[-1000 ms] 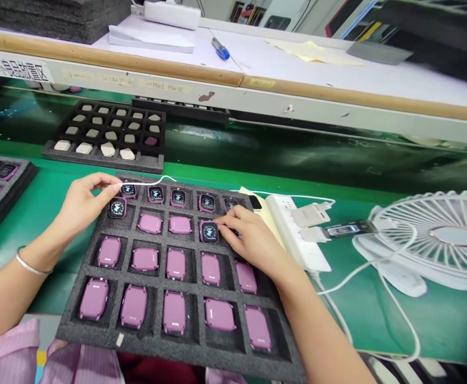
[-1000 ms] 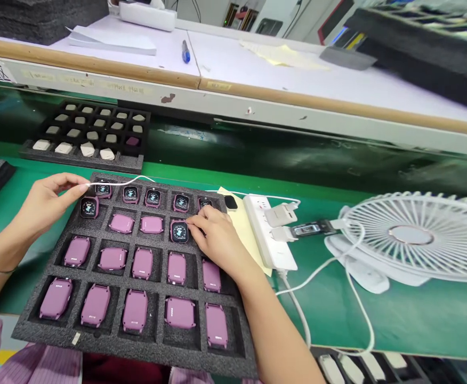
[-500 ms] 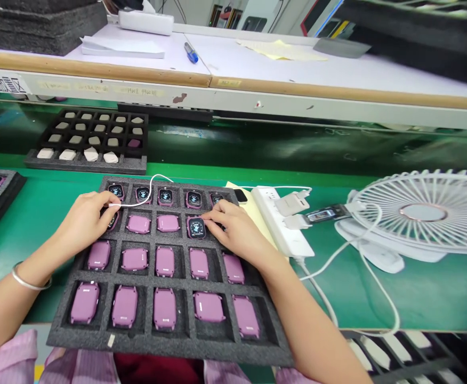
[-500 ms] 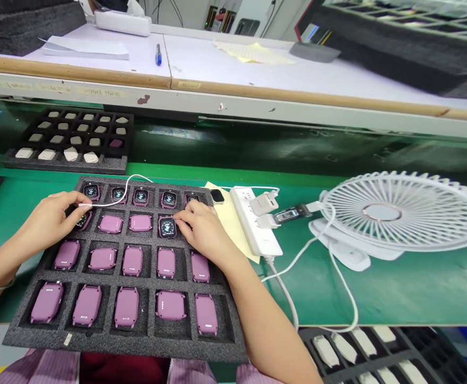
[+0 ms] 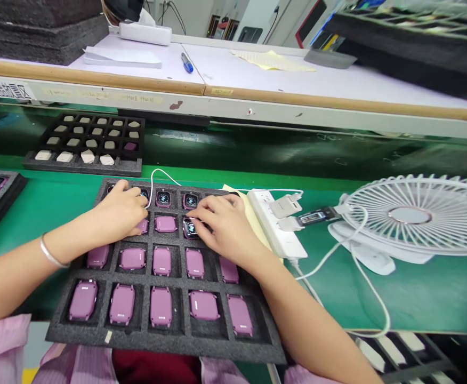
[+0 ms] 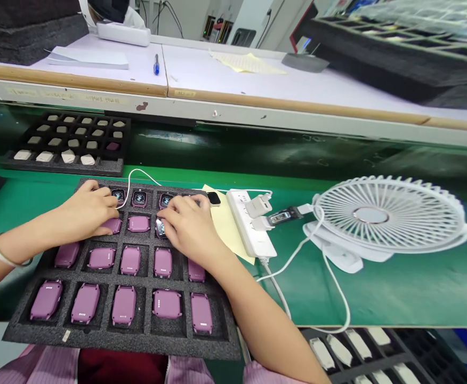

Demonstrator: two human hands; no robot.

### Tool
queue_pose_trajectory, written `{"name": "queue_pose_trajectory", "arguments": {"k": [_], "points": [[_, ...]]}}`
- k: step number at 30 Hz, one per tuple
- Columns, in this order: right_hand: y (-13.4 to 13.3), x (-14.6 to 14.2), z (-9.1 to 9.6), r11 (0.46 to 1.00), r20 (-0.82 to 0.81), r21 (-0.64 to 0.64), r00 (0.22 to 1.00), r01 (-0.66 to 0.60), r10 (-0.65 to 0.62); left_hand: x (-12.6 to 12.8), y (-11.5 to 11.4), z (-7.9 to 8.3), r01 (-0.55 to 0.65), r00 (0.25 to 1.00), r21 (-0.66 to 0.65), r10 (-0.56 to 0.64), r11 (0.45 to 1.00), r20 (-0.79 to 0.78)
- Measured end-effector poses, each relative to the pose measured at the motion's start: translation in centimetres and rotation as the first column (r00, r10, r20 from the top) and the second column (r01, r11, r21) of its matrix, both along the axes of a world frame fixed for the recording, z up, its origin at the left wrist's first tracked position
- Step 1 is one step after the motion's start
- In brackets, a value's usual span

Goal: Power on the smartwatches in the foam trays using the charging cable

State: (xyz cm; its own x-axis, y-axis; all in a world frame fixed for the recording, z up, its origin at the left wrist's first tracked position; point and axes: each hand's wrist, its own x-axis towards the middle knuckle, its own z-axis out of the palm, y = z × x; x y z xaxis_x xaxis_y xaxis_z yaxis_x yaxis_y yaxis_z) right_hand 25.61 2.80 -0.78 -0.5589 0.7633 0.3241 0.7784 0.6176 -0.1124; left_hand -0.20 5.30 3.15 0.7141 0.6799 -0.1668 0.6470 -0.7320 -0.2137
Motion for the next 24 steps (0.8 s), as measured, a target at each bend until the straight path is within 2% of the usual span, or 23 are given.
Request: {"name": "queue_pose_trajectory", "arguments": {"k": [2,4,7,12,16,18,20,22,24], "points": [[0.3,-2.1,1.1,0.995,0.128,-0.076,0.989,-0.060,0.070,0.8,0.7,0.9,0.028,0.995,-0.054,-0.033,0.998,-0.094],[1.0,-4.1,2.0,0.983,0.284,-0.174,0.952,-0.064,0.112,1.3,1.0,1.3,0.053,0.986,-0.076,-0.064,0.996,-0.151],[2.0,-5.9,2.7,0.956,0.392,-0.293,0.907,-0.035,0.153,0.7,0.8,1.0,0.173,0.978,-0.044,-0.177,0.984,-0.108],[2.6,-5.6,2.6,0.900,0.292,-0.424,0.925,-0.103,0.244,-1.8,0.1,-0.5,0.369,0.922,0.180,-0.384,0.912,0.055],[2.3,-4.3,2.1,0.865,0.146,-0.467,0.949,-0.184,0.280,-2.8,0.0,-1.5,0.444,0.869,0.222,-0.478,0.868,0.128],[2.3,-3.4,2.0,0.881,0.062,-0.439,0.972,-0.176,0.225,-2.8,0.2,-1.7,0.412,0.881,0.204,-0.445,0.888,0.159],[2.4,-2.2,2.0,0.927,0.007,-0.366,0.995,-0.086,0.095,-2.8,0.5,-1.7,0.314,0.922,0.168,-0.342,0.935,0.183],[2.4,-0.8,1.9,0.951,0.016,-0.307,0.999,0.040,-0.037,-2.7,0.7,-1.6,0.217,0.952,0.126,-0.238,0.968,0.191],[2.4,0.4,1.7,0.947,0.073,-0.297,0.992,0.120,-0.103,-2.4,0.9,-1.5,0.176,0.966,0.106,-0.192,0.979,0.174]]}}
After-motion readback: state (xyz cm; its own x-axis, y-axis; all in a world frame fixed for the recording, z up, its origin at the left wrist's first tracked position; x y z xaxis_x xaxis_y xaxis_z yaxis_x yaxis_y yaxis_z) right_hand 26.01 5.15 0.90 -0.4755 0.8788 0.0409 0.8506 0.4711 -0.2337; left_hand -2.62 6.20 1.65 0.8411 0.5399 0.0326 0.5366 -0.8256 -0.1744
